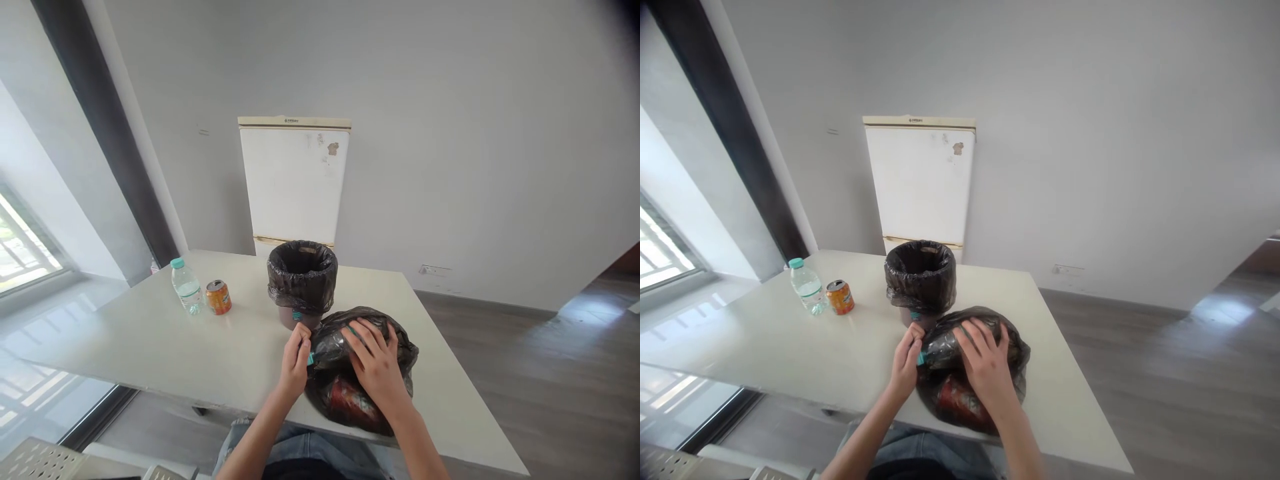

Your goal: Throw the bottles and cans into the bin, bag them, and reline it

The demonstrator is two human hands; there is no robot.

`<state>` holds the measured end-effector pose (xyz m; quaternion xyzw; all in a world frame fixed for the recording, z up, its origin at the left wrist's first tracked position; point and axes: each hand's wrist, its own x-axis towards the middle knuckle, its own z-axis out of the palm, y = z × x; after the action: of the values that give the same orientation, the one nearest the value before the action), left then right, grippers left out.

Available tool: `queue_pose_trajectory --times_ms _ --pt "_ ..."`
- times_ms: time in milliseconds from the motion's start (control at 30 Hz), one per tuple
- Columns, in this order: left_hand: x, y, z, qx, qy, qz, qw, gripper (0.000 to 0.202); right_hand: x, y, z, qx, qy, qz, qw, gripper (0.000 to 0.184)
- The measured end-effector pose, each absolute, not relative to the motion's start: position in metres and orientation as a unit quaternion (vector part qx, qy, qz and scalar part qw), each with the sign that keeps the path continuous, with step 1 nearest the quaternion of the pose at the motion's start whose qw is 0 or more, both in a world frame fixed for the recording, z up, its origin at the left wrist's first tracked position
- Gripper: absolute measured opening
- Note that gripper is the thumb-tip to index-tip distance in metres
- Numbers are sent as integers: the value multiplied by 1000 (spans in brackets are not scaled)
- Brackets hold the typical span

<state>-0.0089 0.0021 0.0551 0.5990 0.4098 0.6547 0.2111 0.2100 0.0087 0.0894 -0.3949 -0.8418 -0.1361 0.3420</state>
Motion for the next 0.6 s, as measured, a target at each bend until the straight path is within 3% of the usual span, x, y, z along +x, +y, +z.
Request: queue_pose_trajectory --times_ms 133,333,467,600 --pt "-13 10 52 530 498 659 191 29 221 3 87 -382 -841 -72 376 51" --pt "-3 8 50 646 505 561 112 6 213 -15 80 -393 -751 14 530 58" --pt "-8 -5 58 720 407 552 106 37 205 -22 83 -425 -715 18 555 50" --pt "-15 -10 57 793 316 486 188 72 201 -25 96 -417 -734 91 528 49"
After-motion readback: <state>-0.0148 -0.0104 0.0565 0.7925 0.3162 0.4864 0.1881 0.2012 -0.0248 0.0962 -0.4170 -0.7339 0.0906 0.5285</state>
